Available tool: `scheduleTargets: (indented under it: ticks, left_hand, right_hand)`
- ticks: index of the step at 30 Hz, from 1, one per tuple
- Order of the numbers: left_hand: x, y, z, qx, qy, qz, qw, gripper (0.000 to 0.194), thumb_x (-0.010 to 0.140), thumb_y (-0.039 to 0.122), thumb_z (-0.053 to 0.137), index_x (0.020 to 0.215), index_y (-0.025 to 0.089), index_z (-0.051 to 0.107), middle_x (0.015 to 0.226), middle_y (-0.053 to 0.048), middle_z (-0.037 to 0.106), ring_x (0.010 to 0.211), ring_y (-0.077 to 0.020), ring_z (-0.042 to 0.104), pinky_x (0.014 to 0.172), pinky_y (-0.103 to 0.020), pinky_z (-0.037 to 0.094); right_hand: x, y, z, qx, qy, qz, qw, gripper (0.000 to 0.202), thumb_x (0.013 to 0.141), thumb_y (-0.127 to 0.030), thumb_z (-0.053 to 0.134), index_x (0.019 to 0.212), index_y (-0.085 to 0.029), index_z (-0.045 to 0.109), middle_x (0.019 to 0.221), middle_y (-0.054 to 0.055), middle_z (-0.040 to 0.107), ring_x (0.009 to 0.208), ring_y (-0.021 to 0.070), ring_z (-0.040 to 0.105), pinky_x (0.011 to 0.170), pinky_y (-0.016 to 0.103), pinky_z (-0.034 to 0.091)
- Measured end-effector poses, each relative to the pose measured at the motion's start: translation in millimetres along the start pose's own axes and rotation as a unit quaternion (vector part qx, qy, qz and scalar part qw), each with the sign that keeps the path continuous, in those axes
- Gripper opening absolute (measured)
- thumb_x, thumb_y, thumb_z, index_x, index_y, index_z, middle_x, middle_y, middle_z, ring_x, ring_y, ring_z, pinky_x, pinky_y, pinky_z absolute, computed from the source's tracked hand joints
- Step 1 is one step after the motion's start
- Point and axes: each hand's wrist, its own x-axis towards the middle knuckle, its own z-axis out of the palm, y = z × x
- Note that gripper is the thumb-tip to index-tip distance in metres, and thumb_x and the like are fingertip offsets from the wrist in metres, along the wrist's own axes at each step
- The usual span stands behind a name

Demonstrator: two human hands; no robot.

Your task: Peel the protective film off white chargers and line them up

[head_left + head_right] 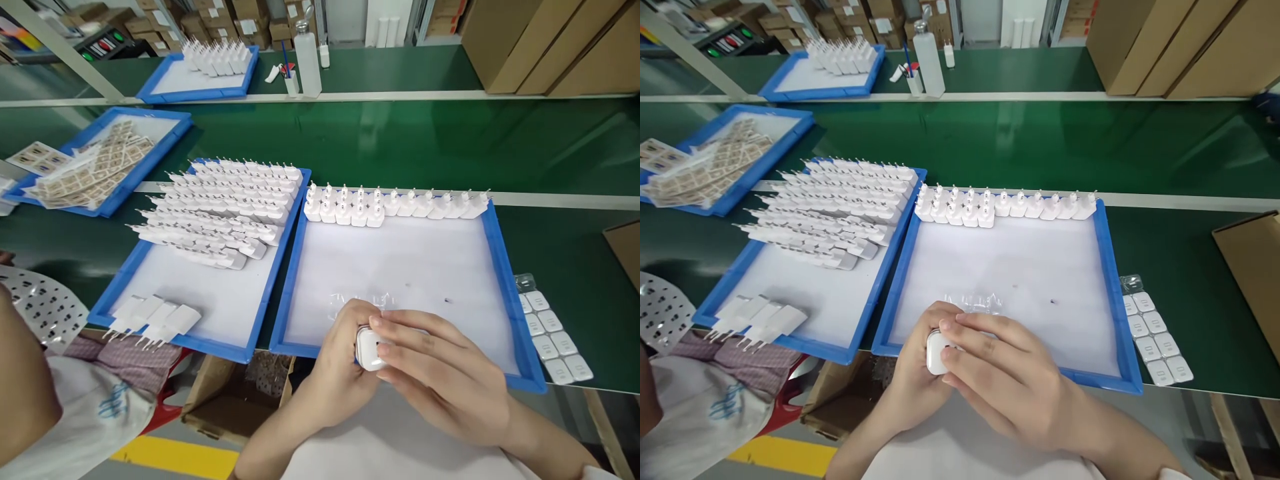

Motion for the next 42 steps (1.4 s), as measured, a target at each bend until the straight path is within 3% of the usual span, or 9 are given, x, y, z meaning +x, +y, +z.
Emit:
scheduleTargets:
  ticks: [6, 12, 17, 22, 27, 33, 38, 42]
  left_hand:
    - [0.1, -0.8, 0.8, 0.005, -0.002, -0.003, 1.0, 0.027, 0.092, 0.013, 0.059, 0.113, 0.027, 0.048, 0.105, -0.005, 0.056, 0.09, -0.0192, 0.059, 0.076, -0.028, 0.048]
    - [-0.1, 0.3, 0.7, 0.007, 0.005, -0.004, 1.0, 0.021, 0.094, 0.02, 0.059, 0.112, 0.026, 0.05, 0.105, -0.006, 0.058, 0.09, -0.0211, 0.06, 0.076, -0.03, 0.048]
    - [-0.6, 0.6, 1.5, 0.003, 0.009, -0.012, 1.0, 0.016, 0.097, 0.024, 0.059, 0.111, 0.025, 0.052, 0.104, -0.007, 0.06, 0.09, -0.0225, 0.06, 0.077, -0.032, 0.049]
    - [0.5, -0.4, 2.3, 0.008, 0.01, 0.007, 1.0, 0.017, 0.098, 0.028, 0.06, 0.112, 0.027, 0.051, 0.103, -0.005, 0.059, 0.091, -0.0206, 0.059, 0.078, -0.03, 0.048]
    - [-1.3, -1.9, 3.1, 0.001, 0.012, 0.005, 1.0, 0.026, 0.096, 0.041, 0.063, 0.115, 0.028, 0.051, 0.105, -0.006, 0.059, 0.091, -0.0212, 0.058, 0.077, -0.031, 0.049]
    - [-3.2, -2.4, 4.0, -0.004, 0.012, 0.015, 1.0, 0.023, 0.096, 0.037, 0.063, 0.114, 0.027, 0.051, 0.103, -0.006, 0.059, 0.089, -0.0218, 0.058, 0.077, -0.032, 0.049]
    - [-4.6, 4.9, 2.2, -0.072, -0.009, 0.006, 0.997, 0.029, 0.095, 0.03, 0.061, 0.122, 0.027, 0.051, 0.11, -0.009, 0.056, 0.098, -0.0249, 0.059, 0.083, -0.036, 0.049]
    - [-5.9, 11.6, -2.7, -0.176, -0.035, -0.057, 0.982, 0.039, 0.096, 0.053, 0.053, 0.123, 0.025, 0.056, 0.113, -0.011, 0.055, 0.1, -0.0287, 0.058, 0.081, -0.039, 0.049]
  right_hand:
    - [0.8, 1.1, 0.3, -0.007, -0.007, 0.012, 1.0, 0.037, 0.095, -0.004, 0.061, 0.13, -0.015, 0.06, 0.117, 0.011, 0.077, 0.124, 0.0229, 0.067, 0.097, 0.039, 0.065]
    - [2.6, 0.9, -1.2, -0.002, -0.013, 0.001, 1.0, 0.035, 0.092, -0.001, 0.062, 0.127, -0.008, 0.062, 0.116, 0.015, 0.077, 0.125, 0.0226, 0.067, 0.102, 0.036, 0.063]
    - [0.9, 0.5, -0.9, 0.003, -0.016, 0.015, 1.0, 0.045, 0.092, -0.001, 0.061, 0.135, -0.012, 0.059, 0.12, 0.012, 0.076, 0.125, 0.024, 0.066, 0.101, 0.038, 0.064]
    - [0.8, -0.6, 0.6, -0.009, -0.012, 0.001, 1.0, 0.042, 0.091, 0.0, 0.062, 0.132, -0.007, 0.06, 0.114, 0.015, 0.078, 0.126, 0.0238, 0.066, 0.103, 0.036, 0.063]
    - [-0.7, -1.3, 1.1, -0.015, -0.01, 0.002, 1.0, 0.045, 0.092, -0.003, 0.063, 0.136, -0.011, 0.058, 0.117, 0.013, 0.077, 0.124, 0.0246, 0.067, 0.101, 0.037, 0.064]
    - [-2.5, -1.9, 1.0, -0.012, -0.006, 0.004, 1.0, 0.048, 0.092, -0.004, 0.065, 0.138, -0.012, 0.056, 0.115, 0.011, 0.078, 0.123, 0.0241, 0.068, 0.101, 0.036, 0.064]
    - [-6.4, -2.4, 3.1, 0.053, 0.021, 0.051, 0.997, 0.048, 0.096, -0.009, 0.061, 0.142, -0.018, 0.051, 0.128, 0.014, 0.072, 0.125, 0.0233, 0.066, 0.099, 0.039, 0.063]
    - [-7.2, -2.3, 6.2, 0.1, 0.059, 0.085, 0.99, 0.047, 0.095, -0.012, 0.064, 0.139, -0.023, 0.052, 0.124, 0.013, 0.074, 0.119, 0.0227, 0.07, 0.092, 0.039, 0.065]
